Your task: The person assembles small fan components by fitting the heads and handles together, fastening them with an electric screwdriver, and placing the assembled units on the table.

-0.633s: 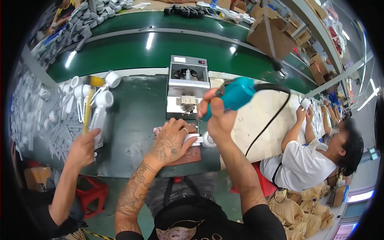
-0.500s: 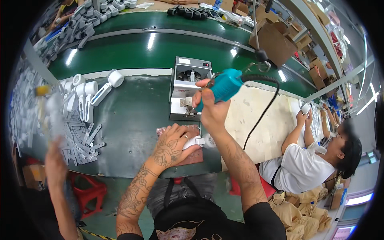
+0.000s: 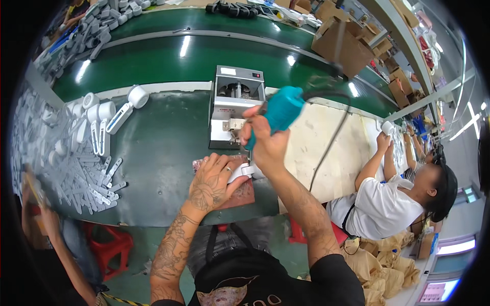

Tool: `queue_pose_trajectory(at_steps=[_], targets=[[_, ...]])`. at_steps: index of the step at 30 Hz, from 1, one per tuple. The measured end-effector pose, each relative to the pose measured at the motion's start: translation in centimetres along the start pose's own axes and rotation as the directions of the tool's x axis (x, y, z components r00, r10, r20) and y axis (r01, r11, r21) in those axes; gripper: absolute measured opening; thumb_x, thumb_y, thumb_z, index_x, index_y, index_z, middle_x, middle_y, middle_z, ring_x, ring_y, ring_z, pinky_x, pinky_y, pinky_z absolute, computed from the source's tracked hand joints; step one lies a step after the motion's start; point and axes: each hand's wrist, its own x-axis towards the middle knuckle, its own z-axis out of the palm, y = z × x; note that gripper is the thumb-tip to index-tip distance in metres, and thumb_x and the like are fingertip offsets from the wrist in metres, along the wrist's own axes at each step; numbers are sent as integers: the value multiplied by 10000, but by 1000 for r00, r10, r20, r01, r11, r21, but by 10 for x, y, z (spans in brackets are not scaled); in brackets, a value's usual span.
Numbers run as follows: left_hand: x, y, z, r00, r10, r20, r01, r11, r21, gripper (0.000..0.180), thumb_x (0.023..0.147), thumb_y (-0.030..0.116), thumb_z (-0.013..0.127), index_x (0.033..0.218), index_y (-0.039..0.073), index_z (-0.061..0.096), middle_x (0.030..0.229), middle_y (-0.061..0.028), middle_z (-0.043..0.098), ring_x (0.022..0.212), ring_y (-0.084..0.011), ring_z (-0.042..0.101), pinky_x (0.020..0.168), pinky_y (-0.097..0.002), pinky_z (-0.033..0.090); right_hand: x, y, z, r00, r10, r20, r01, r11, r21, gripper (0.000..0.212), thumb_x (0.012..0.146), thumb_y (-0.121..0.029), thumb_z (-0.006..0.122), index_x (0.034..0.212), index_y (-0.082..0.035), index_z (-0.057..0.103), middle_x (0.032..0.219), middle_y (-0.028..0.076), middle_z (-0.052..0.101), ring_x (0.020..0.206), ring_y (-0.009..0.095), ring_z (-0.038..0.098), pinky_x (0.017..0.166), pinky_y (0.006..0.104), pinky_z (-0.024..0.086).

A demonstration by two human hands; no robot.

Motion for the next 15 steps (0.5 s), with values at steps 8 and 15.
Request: queue_pose_trajectory(at_steps=[8, 15], targets=[[3, 4, -2, 1000, -19, 14, 19, 999, -31, 415, 916, 400, 669, 1204, 101, 676, 1029, -85, 576, 1015, -294, 547, 960, -472, 455, -27, -13, -18, 999, 32, -7, -32, 996, -84, 519, 945, -449, 709, 1100, 25, 564, 707, 43, 552, 606, 147, 540, 584, 301, 452], [2, 4, 1, 1000, -13, 1, 13, 1000, -22, 408, 919, 402, 667, 1161, 74, 669, 1040, -88, 580, 1017, -296, 548, 954, -471, 453, -31, -1, -23, 999, 32, -12, -33, 997, -69, 461, 956, -423, 701, 1034, 6, 552, 696, 45, 548, 606, 149, 541, 572, 297, 452]])
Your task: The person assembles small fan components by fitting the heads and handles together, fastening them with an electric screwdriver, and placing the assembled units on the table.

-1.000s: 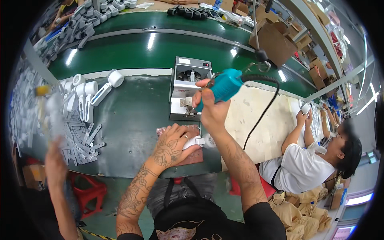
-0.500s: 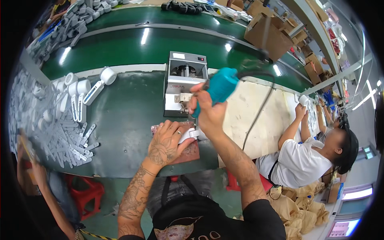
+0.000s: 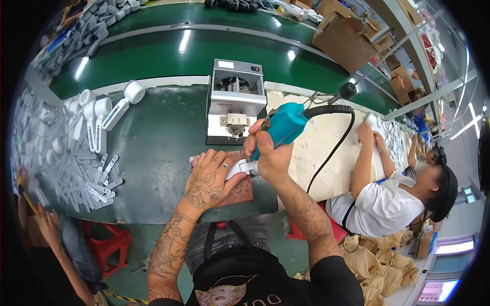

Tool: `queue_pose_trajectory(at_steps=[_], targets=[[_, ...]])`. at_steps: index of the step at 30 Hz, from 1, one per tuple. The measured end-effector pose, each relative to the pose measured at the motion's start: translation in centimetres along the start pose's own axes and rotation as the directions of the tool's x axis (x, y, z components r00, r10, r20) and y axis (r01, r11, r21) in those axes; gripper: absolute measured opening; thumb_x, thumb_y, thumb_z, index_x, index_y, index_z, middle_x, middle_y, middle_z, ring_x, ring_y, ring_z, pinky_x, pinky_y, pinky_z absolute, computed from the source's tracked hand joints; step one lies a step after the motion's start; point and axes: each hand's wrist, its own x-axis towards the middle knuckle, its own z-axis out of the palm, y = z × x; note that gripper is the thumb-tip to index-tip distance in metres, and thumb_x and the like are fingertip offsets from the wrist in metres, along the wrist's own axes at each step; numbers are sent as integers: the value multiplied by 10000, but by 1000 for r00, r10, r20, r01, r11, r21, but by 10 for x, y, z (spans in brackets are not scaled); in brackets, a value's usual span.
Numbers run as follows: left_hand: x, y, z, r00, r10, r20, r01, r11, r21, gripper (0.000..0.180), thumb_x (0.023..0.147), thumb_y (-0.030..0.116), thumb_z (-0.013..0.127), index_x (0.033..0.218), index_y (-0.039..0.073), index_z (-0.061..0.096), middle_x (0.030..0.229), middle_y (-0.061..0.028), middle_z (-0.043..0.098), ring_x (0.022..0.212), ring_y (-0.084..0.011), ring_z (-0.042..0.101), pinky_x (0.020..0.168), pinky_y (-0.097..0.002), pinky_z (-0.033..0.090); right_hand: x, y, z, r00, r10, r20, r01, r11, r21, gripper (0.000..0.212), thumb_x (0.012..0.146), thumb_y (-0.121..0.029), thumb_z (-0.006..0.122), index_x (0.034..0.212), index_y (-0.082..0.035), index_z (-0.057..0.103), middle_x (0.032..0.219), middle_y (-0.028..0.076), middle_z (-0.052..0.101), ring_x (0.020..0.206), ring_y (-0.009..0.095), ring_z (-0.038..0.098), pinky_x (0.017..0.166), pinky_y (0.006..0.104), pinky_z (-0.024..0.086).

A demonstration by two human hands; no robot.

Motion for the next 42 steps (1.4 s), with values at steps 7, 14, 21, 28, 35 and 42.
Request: queue_pose_trajectory(at_steps=[7, 14, 21, 28, 35, 42], targets=[[3, 3, -1, 999, -6, 38, 3, 997, 80, 406, 937, 405, 643, 1117, 41, 655, 1069, -106, 587, 1032, -302, 541, 941, -459, 437, 1, 6, 0, 999, 35, 20, -35, 999, 4, 454, 951, -425, 702, 872, -26, 502, 672, 41, 528, 580, 144, 526, 545, 288, 442], [2, 3, -4, 1000, -14, 23, 12, 997, 78, 425, 938, 415, 638, 1126, 34, 647, 1076, -109, 586, 1045, -304, 540, 953, -466, 438, 5, 1, 6, 997, 76, -4, -76, 997, -31, 387, 971, -366, 684, 958, -4, 545, 675, 46, 530, 583, 142, 532, 545, 288, 447], [-4, 1, -8, 999, -22, 45, 20, 999, 39, 365, 950, 350, 598, 1145, 45, 645, 1109, -110, 577, 1072, -315, 535, 1010, -489, 429, 38, -2, 26, 982, -190, -14, 191, 981, 37, 433, 994, -397, 657, 1123, 1, 549, 732, 57, 564, 639, 157, 562, 592, 304, 482], [1, 6, -8, 1000, -1, 25, 1, 1000, -4, 344, 944, 323, 588, 1146, 50, 651, 1111, -115, 588, 1085, -317, 536, 1011, -491, 429, 48, 15, 23, 978, -206, 43, 204, 978, 39, 322, 1001, -309, 656, 1009, -6, 547, 739, 58, 575, 642, 147, 557, 597, 303, 486], [-3, 1, -3, 1000, -24, 10, 24, 1000, 0, 316, 940, 285, 586, 1125, 40, 662, 1094, -112, 585, 1058, -315, 537, 979, -481, 431, 19, -7, 23, 999, -46, 4, 46, 997, 69, 378, 976, -349, 680, 1061, 1, 567, 708, 52, 567, 593, 147, 546, 549, 297, 464], [2, 4, -6, 1000, 13, -18, -13, 1000, 0, 286, 937, 230, 583, 1152, 58, 658, 1080, -85, 585, 1029, -301, 539, 938, -467, 438, -17, -24, -3, 999, 13, 30, -12, 1000, -17, 524, 944, -464, 702, 1093, 14, 549, 704, 51, 560, 604, 146, 553, 557, 293, 460]])
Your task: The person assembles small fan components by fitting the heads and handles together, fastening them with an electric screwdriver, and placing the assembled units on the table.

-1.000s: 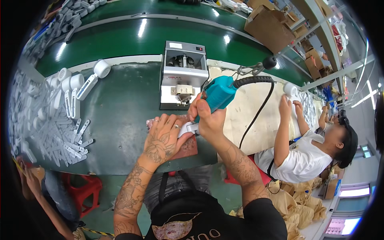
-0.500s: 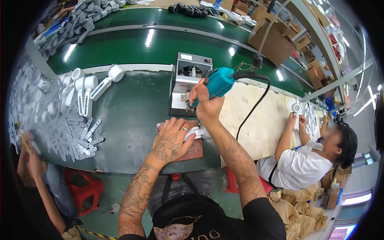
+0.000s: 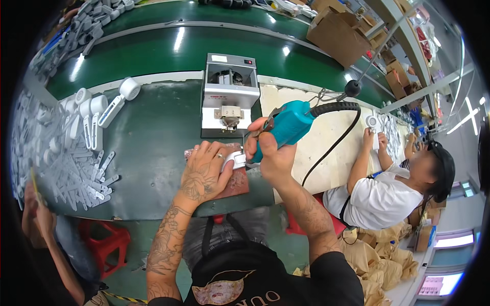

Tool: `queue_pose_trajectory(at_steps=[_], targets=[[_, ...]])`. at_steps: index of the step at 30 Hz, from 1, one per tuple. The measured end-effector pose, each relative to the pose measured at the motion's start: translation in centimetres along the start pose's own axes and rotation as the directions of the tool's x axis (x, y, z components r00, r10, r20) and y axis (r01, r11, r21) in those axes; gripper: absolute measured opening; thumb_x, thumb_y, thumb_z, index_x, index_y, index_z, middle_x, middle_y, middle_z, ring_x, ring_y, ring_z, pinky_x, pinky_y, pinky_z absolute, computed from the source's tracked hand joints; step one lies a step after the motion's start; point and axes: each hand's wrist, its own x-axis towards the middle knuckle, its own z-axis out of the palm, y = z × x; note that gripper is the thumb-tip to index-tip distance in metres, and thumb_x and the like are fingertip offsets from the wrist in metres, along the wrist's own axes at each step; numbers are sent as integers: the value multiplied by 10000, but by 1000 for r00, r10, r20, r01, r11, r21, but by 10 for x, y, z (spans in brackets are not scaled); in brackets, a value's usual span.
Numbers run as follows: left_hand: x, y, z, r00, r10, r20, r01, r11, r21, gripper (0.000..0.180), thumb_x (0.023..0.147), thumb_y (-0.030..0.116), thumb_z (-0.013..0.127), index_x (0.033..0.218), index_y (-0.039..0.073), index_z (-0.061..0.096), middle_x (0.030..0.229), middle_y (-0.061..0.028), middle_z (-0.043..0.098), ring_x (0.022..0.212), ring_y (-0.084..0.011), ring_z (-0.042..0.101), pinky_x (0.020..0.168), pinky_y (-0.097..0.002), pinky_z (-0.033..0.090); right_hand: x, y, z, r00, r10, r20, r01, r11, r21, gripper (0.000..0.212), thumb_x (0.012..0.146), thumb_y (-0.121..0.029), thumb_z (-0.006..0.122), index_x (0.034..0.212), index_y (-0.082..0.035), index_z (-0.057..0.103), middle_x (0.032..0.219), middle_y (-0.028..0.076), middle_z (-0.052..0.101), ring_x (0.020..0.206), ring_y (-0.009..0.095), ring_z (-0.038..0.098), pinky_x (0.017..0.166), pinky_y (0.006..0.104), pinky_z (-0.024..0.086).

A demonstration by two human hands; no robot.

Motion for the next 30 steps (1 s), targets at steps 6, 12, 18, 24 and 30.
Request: queue_pose_trajectory(at_steps=[6, 12, 18, 24, 30], targets=[[-1, 1, 3, 1000, -1, 1, 1, 1000, 3, 281, 934, 230, 587, 1144, 58, 657, 1083, -84, 587, 1027, -299, 540, 932, -460, 439, -4, 11, -4, 1000, 13, -18, -13, 1000, 22, 473, 957, -425, 695, 1080, 8, 549, 714, 53, 565, 615, 145, 556, 564, 294, 464], [1, 2, 3, 999, -13, 35, 12, 1000, 9, 287, 939, 221, 586, 1160, 52, 658, 1124, -76, 593, 1039, -299, 538, 944, -462, 437, -9, 27, -7, 999, 31, -13, -29, 994, 105, 399, 954, -381, 707, 970, -24, 527, 711, 54, 551, 622, 143, 539, 570, 295, 457], [2, -1, 0, 997, -47, 62, 49, 998, -28, 314, 945, 223, 597, 1202, 50, 652, 1316, -58, 561, 1097, -307, 532, 981, -493, 425, -8, 38, -9, 999, 36, 29, -37, 998, 50, 381, 950, -347, 709, 930, -17, 519, 728, 59, 549, 640, 150, 535, 582, 299, 454], [14, 12, 13, 991, 109, -84, -112, 993, -36, 309, 886, 168, 658, 1172, 52, 658, 1251, -94, 624, 1051, -336, 572, 928, -477, 444, -15, 40, -25, 995, 35, -98, -35, 999, 7, 213, 926, -190, 745, 1015, 0, 706, 875, 55, 721, 764, 94, 643, 647, 295, 521], [-26, 8, 5, 974, 193, -120, -186, 980, 66, 306, 806, 104, 751, 1096, 45, 672, 1094, -149, 666, 1000, -349, 628, 924, -480, 475, -35, 17, 2, 989, 145, -26, -141, 983, 120, 282, 925, -250, 755, 1063, -25, 656, 874, 4, 677, 852, 89, 641, 732, 305, 528]])
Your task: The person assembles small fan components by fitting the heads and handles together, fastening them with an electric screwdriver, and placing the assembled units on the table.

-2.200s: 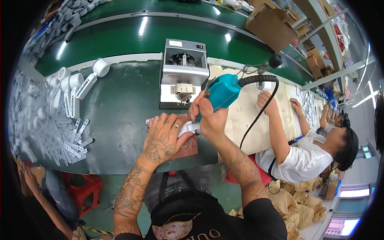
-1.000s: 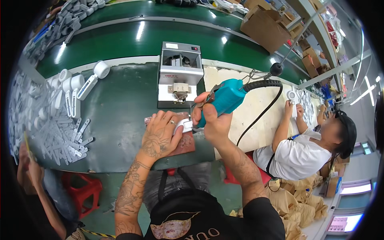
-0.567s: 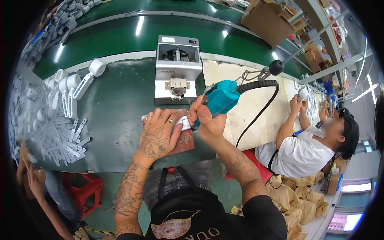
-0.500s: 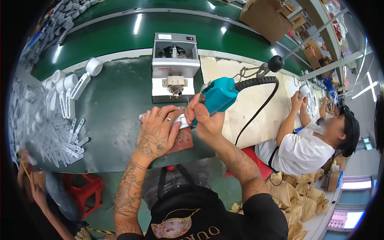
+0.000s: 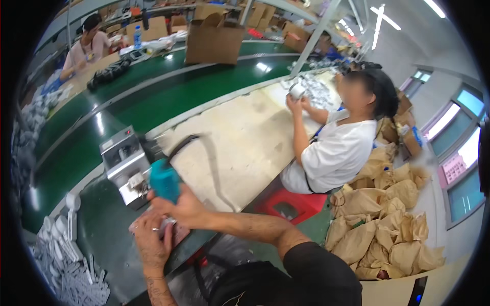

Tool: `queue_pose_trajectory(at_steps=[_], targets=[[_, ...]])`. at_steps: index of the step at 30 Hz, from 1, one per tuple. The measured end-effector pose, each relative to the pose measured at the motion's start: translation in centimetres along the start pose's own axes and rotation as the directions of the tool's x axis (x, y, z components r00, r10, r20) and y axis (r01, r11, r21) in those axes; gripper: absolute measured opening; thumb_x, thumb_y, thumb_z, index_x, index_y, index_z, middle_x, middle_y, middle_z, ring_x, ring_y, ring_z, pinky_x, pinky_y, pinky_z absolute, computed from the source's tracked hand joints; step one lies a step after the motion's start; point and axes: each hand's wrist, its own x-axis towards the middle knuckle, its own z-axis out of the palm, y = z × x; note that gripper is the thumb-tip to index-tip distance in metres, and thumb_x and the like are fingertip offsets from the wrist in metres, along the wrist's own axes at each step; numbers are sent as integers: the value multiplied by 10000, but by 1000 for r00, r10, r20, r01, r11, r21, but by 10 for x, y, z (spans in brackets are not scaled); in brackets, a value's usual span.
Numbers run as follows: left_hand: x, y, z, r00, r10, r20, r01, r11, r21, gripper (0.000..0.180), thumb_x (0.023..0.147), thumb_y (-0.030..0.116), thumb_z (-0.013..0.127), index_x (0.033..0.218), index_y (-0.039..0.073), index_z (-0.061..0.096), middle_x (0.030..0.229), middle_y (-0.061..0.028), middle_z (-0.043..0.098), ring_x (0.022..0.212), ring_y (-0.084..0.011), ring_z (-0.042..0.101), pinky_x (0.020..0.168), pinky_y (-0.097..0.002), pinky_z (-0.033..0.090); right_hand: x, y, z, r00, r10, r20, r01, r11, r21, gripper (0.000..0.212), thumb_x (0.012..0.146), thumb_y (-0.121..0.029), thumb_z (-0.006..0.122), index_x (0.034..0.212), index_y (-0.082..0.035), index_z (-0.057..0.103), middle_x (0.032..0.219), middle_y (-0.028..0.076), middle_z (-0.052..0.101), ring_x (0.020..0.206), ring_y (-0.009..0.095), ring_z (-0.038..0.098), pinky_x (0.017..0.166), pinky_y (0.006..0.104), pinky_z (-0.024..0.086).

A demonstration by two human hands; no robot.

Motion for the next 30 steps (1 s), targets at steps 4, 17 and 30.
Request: queue_pose_trajectory(at_steps=[4, 17, 30], targets=[[3, 26, 6, 996, 89, -22, -90, 995, -33, 388, 796, 72, 782, 1159, 59, 646, 1091, -121, 682, 982, -303, 651, 847, -452, 485, -51, -65, -29, 911, -379, -162, 394, 916, 72, 653, 912, -610, 649, 1184, -29, 527, 761, 62, 585, 660, 176, 597, 593, 324, 496], [-26, -22, -23, 779, -521, -348, 504, 851, -146, 297, 928, 119, 695, 1181, -23, 633, 1115, -180, 664, 1029, -316, 634, 930, -394, 493, -83, -35, -69, 964, -57, -260, -3, 975, -224, 312, 935, -215, 752, 1162, -21, 658, 847, 26, 659, 757, 134, 632, 684, 299, 522], [38, -28, -92, 938, -224, -264, 312, 878, 362, 297, 940, 215, 679, 1132, -9, 707, 1116, -237, 693, 987, -385, 668, 890, -457, 533, -49, -29, -34, 961, -235, -146, 128, 845, -519, 462, 960, -426, 666, 1135, -12, 560, 800, 180, 574, 764, 236, 557, 719, 399, 464]])
